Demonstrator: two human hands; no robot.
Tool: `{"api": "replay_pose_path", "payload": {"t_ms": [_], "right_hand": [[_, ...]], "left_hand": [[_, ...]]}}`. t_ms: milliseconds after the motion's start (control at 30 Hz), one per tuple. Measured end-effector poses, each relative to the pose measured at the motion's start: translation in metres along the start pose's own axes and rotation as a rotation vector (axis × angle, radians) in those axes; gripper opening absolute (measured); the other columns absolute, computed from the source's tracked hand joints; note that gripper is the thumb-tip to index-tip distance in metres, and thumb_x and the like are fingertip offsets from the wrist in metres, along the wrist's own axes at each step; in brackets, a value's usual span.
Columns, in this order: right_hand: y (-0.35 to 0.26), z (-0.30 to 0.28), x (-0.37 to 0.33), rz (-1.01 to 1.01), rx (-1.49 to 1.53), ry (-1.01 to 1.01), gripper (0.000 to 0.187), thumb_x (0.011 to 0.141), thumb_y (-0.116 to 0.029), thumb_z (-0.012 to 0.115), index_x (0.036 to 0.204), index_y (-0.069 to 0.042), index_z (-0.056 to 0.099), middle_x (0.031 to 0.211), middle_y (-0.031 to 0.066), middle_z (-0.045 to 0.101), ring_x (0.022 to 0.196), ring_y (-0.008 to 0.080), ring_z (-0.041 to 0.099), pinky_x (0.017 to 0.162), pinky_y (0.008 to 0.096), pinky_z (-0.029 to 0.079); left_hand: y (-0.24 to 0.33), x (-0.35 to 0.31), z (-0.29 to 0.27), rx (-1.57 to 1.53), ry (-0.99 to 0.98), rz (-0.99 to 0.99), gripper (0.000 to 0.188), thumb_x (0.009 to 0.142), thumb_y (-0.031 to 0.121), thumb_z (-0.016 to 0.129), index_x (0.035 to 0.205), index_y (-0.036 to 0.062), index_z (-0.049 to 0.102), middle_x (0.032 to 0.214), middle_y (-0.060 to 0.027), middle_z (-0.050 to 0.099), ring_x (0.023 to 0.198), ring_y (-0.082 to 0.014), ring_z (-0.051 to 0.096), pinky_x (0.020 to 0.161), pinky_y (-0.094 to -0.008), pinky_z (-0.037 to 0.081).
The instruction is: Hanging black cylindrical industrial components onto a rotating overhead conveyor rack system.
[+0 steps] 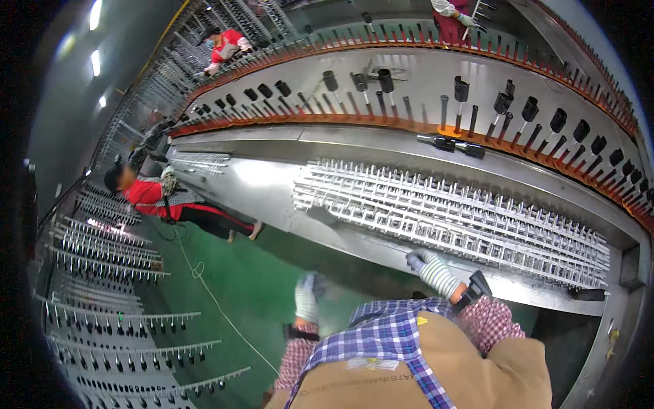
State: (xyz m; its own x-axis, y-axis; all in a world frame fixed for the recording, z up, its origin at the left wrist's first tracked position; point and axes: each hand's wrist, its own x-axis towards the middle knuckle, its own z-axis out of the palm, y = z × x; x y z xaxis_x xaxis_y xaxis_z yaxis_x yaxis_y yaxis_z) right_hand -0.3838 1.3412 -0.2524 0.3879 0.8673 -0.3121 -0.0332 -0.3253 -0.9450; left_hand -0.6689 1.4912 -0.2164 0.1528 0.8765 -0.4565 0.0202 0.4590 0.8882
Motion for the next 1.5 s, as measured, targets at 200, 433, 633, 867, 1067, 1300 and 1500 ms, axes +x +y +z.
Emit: {"api": "replay_pose_path", "payload": {"t_ms": [200,433,633,867,1067,1300,1500], "right_hand": [[-0.018,0.016,-0.002,0.181,-0.302,-0.047,0.032,0.084,-0.029,0.046,0.098,-0.003,0.058,0.088,0.0148,0.061,0.085,0.0241,0.059,0.075,0.0318,0.045],[-0.062,0.085,0.025,0.199,-0.274,0.548,0.022,0.084,-0.019,0.049,0.091,0.000,0.057,0.079,0.0129,0.060,0.073,0.0207,0.058,0.068,0.0292,0.045],[-0.094,0.132,0.042,0.452,-0.304,0.478,0.033,0.083,-0.032,0.048,0.097,-0.004,0.059,0.088,0.0165,0.061,0.087,0.0284,0.057,0.076,0.0339,0.044],[-0.041,0.047,0.058,0.263,0.754,0.990,0.048,0.086,-0.037,0.043,0.119,-0.002,0.041,0.109,0.0140,0.053,0.099,0.0269,0.052,0.081,0.0351,0.042],[-0.042,-0.066,0.055,-0.138,1.204,1.082,0.077,0.081,-0.061,0.029,0.133,-0.005,0.017,0.136,0.0197,0.021,0.122,0.0330,0.027,0.097,0.0456,0.027],[-0.087,-0.024,-0.001,-0.325,1.704,0.907,0.062,0.067,-0.066,0.051,0.101,-0.016,0.044,0.077,0.0019,0.042,0.060,0.0191,0.044,0.061,0.0455,0.043],[-0.072,-0.026,-0.040,-0.262,1.747,0.913,0.067,0.059,-0.075,0.048,0.077,-0.011,0.044,0.060,0.0031,0.037,0.051,0.0188,0.038,0.058,0.0422,0.041]], "left_hand": [[0.099,0.197,0.009,0.253,-0.016,0.248,0.021,0.083,0.020,0.050,0.098,0.0043,0.052,0.086,-0.0095,0.058,0.073,-0.0157,0.055,0.063,-0.0291,0.047],[0.119,0.373,0.046,1.752,-0.399,0.960,0.037,0.074,0.027,0.051,0.109,0.0156,0.053,0.111,-0.0105,0.052,0.106,-0.0276,0.046,0.093,-0.0437,0.028],[0.124,0.390,0.046,1.948,-0.616,1.101,0.032,0.072,0.022,0.052,0.102,0.0139,0.056,0.103,-0.0087,0.056,0.103,-0.0236,0.048,0.094,-0.0404,0.029],[0.214,0.340,0.050,1.696,-0.645,1.084,0.024,0.064,0.018,0.056,0.087,0.0088,0.060,0.093,-0.0090,0.057,0.088,-0.0269,0.049,0.082,-0.0369,0.037],[0.236,0.229,-0.001,1.365,-0.474,1.383,0.013,0.061,0.009,0.059,0.074,0.0076,0.057,0.084,-0.0084,0.056,0.092,-0.0285,0.051,0.088,-0.0445,0.034],[0.246,0.171,-0.046,1.518,-0.302,0.992,0.020,0.075,0.023,0.055,0.088,0.0103,0.063,0.080,-0.0112,0.061,0.073,-0.0287,0.059,0.067,-0.0356,0.047],[0.241,0.130,-0.055,1.618,-0.454,0.773,0.027,0.077,0.027,0.053,0.093,0.0077,0.060,0.085,-0.0134,0.061,0.079,-0.0270,0.059,0.068,-0.0326,0.046]]}}
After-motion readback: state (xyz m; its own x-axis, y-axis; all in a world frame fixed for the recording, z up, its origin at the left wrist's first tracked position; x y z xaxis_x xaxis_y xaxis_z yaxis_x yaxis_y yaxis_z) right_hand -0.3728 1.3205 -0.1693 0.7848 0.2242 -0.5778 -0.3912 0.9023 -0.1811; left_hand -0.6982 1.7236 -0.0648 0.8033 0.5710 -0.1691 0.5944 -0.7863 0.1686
